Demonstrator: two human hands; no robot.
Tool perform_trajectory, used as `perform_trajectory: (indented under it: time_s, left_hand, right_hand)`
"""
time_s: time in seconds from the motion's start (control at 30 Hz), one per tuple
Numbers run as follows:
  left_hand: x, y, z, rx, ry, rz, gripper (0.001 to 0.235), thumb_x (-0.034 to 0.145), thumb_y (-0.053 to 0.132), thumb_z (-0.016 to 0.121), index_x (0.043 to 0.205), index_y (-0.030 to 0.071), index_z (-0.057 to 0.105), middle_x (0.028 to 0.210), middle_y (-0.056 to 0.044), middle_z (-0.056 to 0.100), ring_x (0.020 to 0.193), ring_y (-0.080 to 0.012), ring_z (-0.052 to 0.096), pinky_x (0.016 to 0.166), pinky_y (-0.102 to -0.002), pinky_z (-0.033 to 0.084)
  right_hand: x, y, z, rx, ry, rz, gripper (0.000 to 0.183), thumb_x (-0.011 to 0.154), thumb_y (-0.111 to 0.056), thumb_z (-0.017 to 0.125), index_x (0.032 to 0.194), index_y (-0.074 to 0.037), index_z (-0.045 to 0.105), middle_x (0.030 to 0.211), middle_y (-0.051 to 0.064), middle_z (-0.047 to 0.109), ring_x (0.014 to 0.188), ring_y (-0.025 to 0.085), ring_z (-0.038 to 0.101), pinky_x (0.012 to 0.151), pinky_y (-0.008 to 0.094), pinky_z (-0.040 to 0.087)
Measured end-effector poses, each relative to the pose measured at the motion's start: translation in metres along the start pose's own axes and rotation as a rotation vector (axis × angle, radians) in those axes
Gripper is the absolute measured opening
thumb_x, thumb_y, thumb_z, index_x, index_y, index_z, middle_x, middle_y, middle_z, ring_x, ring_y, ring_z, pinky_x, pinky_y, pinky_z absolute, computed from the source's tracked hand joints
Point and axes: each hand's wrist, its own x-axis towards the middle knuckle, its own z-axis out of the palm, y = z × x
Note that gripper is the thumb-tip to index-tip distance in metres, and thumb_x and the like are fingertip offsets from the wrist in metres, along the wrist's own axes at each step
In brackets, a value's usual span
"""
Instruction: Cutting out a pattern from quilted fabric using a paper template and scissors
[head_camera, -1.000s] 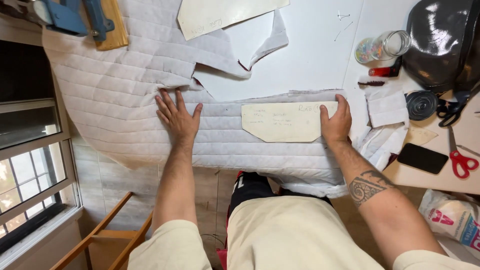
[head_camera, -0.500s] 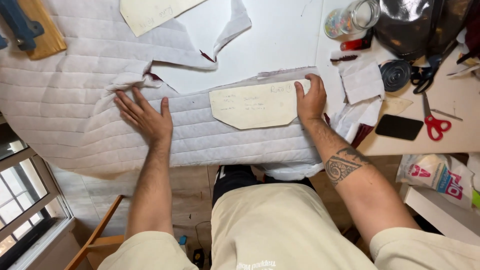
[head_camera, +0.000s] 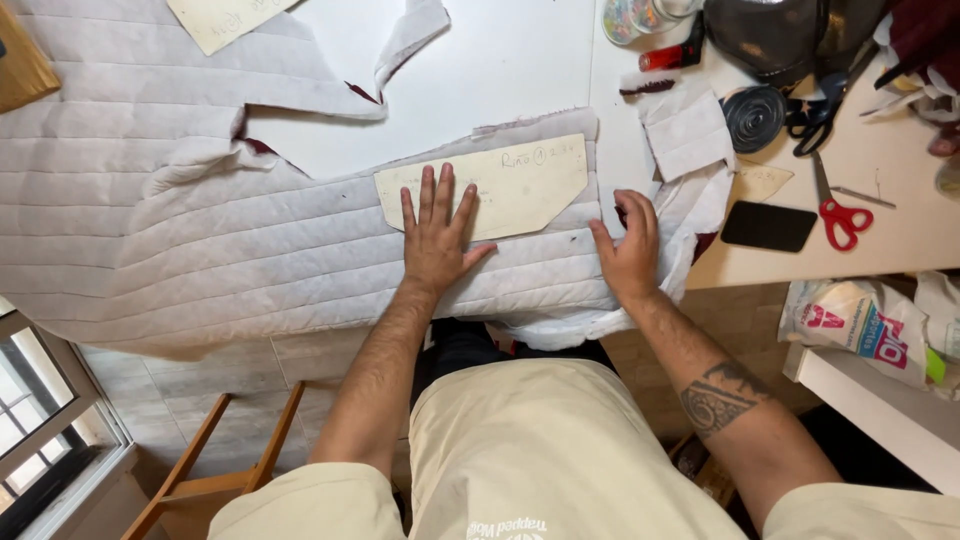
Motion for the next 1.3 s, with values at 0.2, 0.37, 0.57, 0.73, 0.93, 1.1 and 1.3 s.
perform_trajectory:
  time_s: [0.2,0.37,0.57,0.73,0.93,1.1,1.3]
  left_hand:
    - [0.029,0.004,0.001,0.035,-0.156,0.044,0.103,0.080,0.082,0.062,0.162,0.027,0.035,0.174,-0.015,0.011,0.160,-0.0366,0.002,0.125,-0.063,-0.003]
    - [0.029,0.002,0.008,0.036,-0.155,0.059,0.102,0.083,0.088,0.053,0.161,0.024,0.037,0.173,-0.016,0.009,0.160,-0.0359,0.001,0.125,-0.062,-0.002]
    - [0.028,0.001,0.016,0.026,-0.164,0.055,0.103,0.085,0.089,0.044,0.162,0.023,0.032,0.173,-0.018,0.007,0.159,-0.0376,-0.001,0.124,-0.063,-0.005]
    - [0.026,-0.001,0.017,0.067,-0.173,0.047,0.103,0.084,0.090,0.041,0.163,0.024,0.028,0.173,-0.018,0.004,0.159,-0.0385,-0.002,0.124,-0.063,-0.006]
    - [0.023,0.000,0.016,0.087,-0.192,0.018,0.104,0.084,0.091,0.037,0.164,0.026,0.023,0.173,-0.016,0.001,0.159,-0.0369,-0.004,0.125,-0.063,-0.006]
    - [0.031,0.000,0.012,0.120,-0.254,-0.007,0.103,0.083,0.094,0.029,0.163,0.030,0.025,0.174,-0.012,0.000,0.160,-0.0328,-0.006,0.126,-0.058,-0.006]
    - [0.027,-0.010,0.020,0.099,0.002,0.164,0.106,0.087,0.085,0.055,0.165,0.022,0.021,0.172,-0.020,0.013,0.160,-0.0415,0.013,0.126,-0.066,0.013]
  right_hand:
    - [-0.061,0.016,-0.046,-0.334,-0.134,-0.091,0.041,0.097,-0.032,0.074,0.120,0.001,0.064,0.136,0.018,0.059,0.128,0.037,0.056,0.105,0.051,0.045]
    - [-0.071,0.001,-0.071,-0.291,-0.033,-0.235,0.033,0.092,-0.022,0.077,0.114,0.002,0.068,0.136,0.022,0.061,0.131,0.043,0.056,0.109,0.056,0.045]
    - [-0.065,-0.006,-0.100,-0.250,0.223,-0.239,0.035,0.097,-0.028,0.071,0.116,0.001,0.067,0.140,0.024,0.057,0.130,0.046,0.054,0.108,0.059,0.044]
    - [-0.033,0.001,-0.116,-0.316,0.295,-0.132,0.038,0.094,-0.019,0.078,0.119,0.005,0.064,0.146,0.028,0.048,0.131,0.051,0.048,0.107,0.064,0.041]
    - [0.007,-0.011,-0.077,-0.122,0.141,-0.241,0.028,0.092,-0.008,0.077,0.117,0.003,0.069,0.132,0.021,0.061,0.118,0.042,0.061,0.101,0.055,0.048]
    - [0.090,-0.028,-0.005,0.033,0.063,-0.270,0.023,0.095,-0.013,0.077,0.115,-0.004,0.074,0.103,0.007,0.070,0.088,0.025,0.070,0.080,0.038,0.058]
    - [0.221,-0.011,0.105,-0.107,0.152,0.078,0.039,0.089,-0.016,0.084,0.122,-0.003,0.069,0.098,0.006,0.061,0.085,0.027,0.064,0.063,0.045,0.053]
